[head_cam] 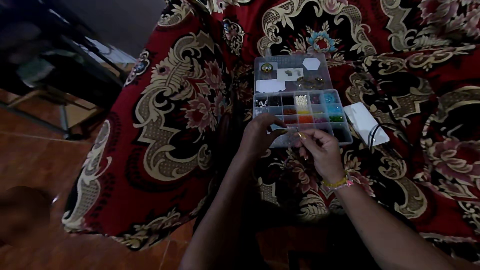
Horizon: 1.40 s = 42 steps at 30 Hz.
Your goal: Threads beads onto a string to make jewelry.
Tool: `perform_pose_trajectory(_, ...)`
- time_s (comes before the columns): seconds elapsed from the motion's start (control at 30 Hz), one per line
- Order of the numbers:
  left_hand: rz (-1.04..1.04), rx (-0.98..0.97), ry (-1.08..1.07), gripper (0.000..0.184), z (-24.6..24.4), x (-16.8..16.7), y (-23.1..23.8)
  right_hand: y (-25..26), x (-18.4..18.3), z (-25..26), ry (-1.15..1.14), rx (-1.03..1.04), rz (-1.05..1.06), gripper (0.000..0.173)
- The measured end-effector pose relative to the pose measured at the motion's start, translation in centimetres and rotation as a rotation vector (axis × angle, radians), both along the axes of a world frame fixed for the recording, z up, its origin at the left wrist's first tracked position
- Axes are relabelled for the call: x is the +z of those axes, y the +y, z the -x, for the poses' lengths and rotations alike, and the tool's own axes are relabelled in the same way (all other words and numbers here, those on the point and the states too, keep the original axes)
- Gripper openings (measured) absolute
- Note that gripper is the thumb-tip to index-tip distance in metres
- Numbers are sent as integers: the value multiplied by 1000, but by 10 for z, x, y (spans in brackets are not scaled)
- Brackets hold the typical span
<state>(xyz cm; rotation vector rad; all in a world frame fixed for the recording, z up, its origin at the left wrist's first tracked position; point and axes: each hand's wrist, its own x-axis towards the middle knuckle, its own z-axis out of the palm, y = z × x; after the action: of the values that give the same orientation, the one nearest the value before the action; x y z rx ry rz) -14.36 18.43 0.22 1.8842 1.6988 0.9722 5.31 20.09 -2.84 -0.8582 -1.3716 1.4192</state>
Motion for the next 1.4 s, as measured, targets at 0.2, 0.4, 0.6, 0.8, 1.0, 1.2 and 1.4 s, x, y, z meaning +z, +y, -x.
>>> perform_pose_trajectory(0.2, 109, -33, 290, 8, 4, -1, -1, -1, 0, 1, 7, -2, 16, 16)
perform_pose_trajectory(0.4, 127, -50, 379, 7, 0, -10, 2, -1, -1, 1, 17, 11, 31, 15)
perform_pose_trajectory(0.6, 155, -39, 380, 7, -5, -11, 4, -2, 1, 0, 1, 26, 40, 15)
perform_pose_trajectory(0.8, 157, -64, 383, 6, -5, -13, 5, -1, 1, -1, -21, 32, 5, 14)
perform_pose_trajectory(1.0, 162, 13, 129, 11, -6, -6, 2, 1, -3, -1, -62, 10, -29, 15)
perform_pose_trajectory(1.2, 336, -25, -787, 10, -12, 5, -1, -1, -1, 1, -21, 28, -23, 14)
perform_pose_trajectory(1.4, 460, -90, -1099, 15, -14, -4, 3, -3, 2, 1, 5, 35, 6, 14)
